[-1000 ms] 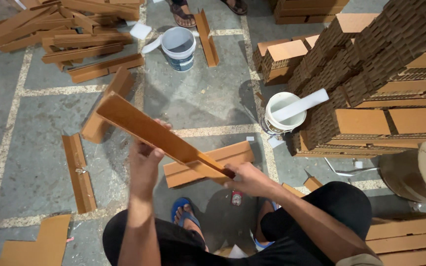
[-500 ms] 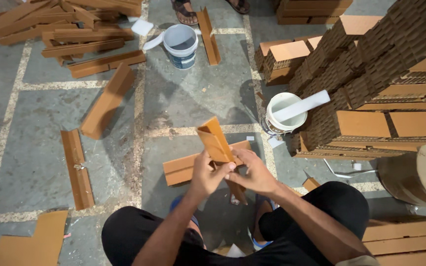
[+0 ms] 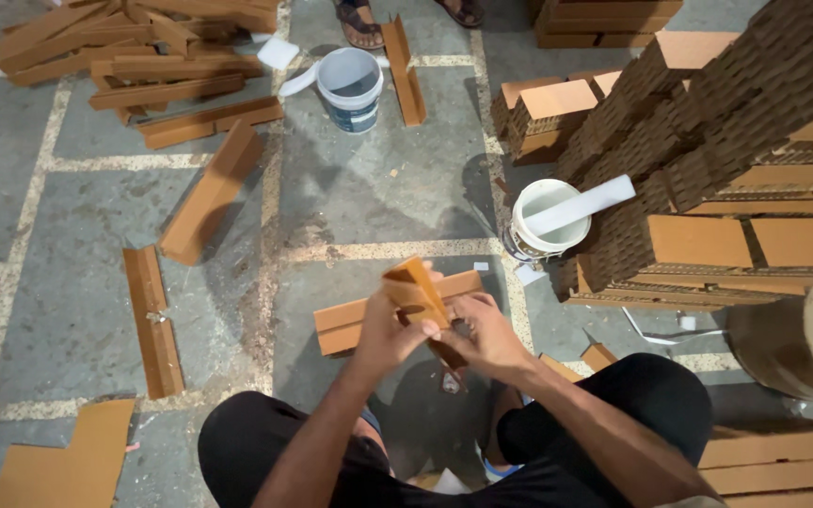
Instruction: The person sits on the floor and assembles flat cardboard pieces into rectangular boxes. They fold the cardboard along pre-cut lines, insert a white foam sheet into the box for padding, and then fold the flaps to close the box. The person repeats this process for multiple boxes.
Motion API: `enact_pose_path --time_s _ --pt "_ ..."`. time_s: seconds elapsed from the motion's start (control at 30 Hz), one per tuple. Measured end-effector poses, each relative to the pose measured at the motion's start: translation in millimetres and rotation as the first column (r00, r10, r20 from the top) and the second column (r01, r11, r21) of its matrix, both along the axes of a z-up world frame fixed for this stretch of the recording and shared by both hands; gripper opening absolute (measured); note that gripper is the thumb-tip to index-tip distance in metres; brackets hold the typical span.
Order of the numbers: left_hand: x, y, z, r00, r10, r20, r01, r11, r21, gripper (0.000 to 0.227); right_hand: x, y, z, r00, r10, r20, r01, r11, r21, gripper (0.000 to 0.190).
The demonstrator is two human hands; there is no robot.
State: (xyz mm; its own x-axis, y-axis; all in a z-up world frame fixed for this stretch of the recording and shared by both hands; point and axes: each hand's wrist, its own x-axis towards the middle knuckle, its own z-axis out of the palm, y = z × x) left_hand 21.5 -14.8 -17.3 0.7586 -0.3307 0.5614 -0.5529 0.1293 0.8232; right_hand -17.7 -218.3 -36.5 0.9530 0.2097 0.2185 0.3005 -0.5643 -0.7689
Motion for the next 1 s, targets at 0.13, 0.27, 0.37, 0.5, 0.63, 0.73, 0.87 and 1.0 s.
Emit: enact_pose_path --time_s 0.13,0.27,0.37,0.5,0.63,0.73,0.87,1.0 --pt "2.9 2.9 -8.2 0.919 -0.057 -0.39 -0.005 0.988 -0.157 0.038 -0.9 2.4 -3.4 0.993 0.099 0.062 -0.092 0.99 -0.108 0.039" --pt "0.4 1.4 -11.3 0.934 0.015 -0.356 -0.056 0.993 -0.103 0.025 2.4 6.1 -6.8 0.991 0.12 0.056 -0.113 0.987 -0.11 0.037" --pt "-1.9 -1.7 -11.0 0.931 0.034 -0.363 -0.082 0.99 -0.116 0.016 3.6 6.9 -10.9 0.992 0.126 0.006 -0.124 0.983 -0.133 0.032" --pt "-3.0 -6.0 -13.2 0.919 0.078 -0.386 -0.114 0.991 -0.07 0.011 4.2 7.7 -10.8 0.983 0.172 0.061 -0.168 0.983 -0.068 0.037" --pt "-3.5 -3.7 -19.4 0.971 0.014 -0.238 -0.04 0.994 -0.106 0.033 3.3 6.8 -1.5 0.986 0.161 0.044 -0.161 0.987 -0.022 0.034" --pt "0.3 -0.6 -17.3 0.962 -0.225 -0.152 0.184 0.952 -0.243 0.08 6.1 -0.3 9.8 0.992 0.094 0.089 -0.095 0.996 0.002 0.037" --pt "3.2 -1.3 -2.5 0.961 -0.226 -0.157 0.242 0.967 0.086 0.113 9.7 -21.7 20.3 1.0 -0.019 0.015 0.014 0.959 0.282 0.034" --pt "-8.8 -8.9 10.8 0.84 -0.099 -0.533 0.398 0.78 0.482 0.089 10.5 -45.5 14.2 0.998 -0.049 0.042 0.026 0.897 0.44 0.023"
